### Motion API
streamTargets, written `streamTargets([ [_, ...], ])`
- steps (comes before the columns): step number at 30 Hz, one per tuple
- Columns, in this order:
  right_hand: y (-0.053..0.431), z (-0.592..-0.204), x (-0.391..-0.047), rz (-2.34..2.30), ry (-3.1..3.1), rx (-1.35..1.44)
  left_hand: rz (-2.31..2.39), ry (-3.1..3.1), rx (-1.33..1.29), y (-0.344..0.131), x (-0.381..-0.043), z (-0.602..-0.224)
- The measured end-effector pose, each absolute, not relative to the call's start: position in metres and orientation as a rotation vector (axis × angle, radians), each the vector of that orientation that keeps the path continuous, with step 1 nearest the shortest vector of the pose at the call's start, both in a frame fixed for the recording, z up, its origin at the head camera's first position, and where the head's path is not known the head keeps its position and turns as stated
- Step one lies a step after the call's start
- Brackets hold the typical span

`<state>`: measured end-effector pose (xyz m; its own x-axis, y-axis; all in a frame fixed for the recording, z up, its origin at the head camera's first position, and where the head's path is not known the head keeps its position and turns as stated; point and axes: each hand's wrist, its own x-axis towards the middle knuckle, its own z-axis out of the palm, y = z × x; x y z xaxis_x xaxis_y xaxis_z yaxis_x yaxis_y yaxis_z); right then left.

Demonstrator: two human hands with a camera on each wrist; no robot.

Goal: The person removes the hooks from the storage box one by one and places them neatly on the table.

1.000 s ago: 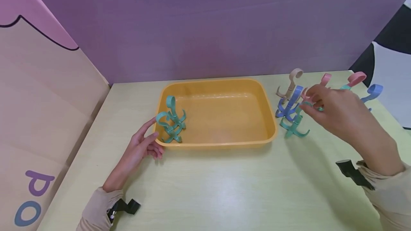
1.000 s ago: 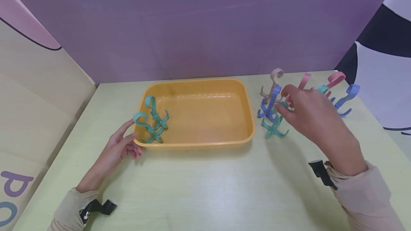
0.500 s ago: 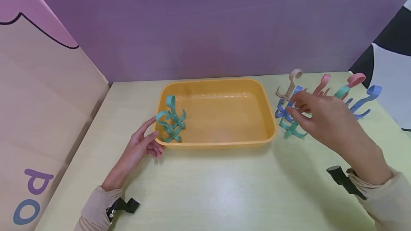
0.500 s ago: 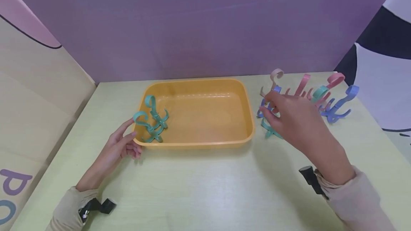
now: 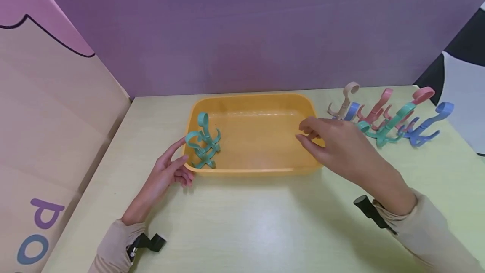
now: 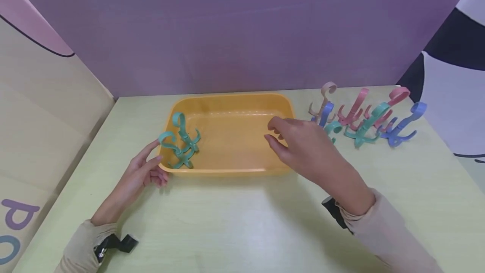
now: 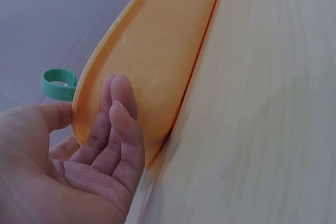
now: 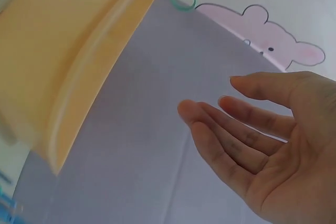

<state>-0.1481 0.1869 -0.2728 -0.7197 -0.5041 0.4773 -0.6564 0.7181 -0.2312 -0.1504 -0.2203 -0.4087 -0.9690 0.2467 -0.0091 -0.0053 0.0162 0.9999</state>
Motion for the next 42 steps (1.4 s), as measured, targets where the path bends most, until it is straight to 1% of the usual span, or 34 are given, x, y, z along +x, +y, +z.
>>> streamTargets([
  [12,0.14,-0.284,-0.161,0.583,-2.484,1.022,2.08,2.085,0.252,-0.217,-0.15,-0.409],
  [21,0.097,-0.281,-0.164,0.63,-2.426,1.11,2.08,2.093,0.248,-0.219,-0.149,-0.408],
  [36,0.03,-0.286,-0.167,0.636,-2.351,1.167,2.065,2.112,0.285,-0.222,-0.151,-0.407],
  [42,0.011,-0.28,-0.166,0.666,-2.426,1.161,2.069,2.1,0.28,-0.222,-0.152,-0.407],
])
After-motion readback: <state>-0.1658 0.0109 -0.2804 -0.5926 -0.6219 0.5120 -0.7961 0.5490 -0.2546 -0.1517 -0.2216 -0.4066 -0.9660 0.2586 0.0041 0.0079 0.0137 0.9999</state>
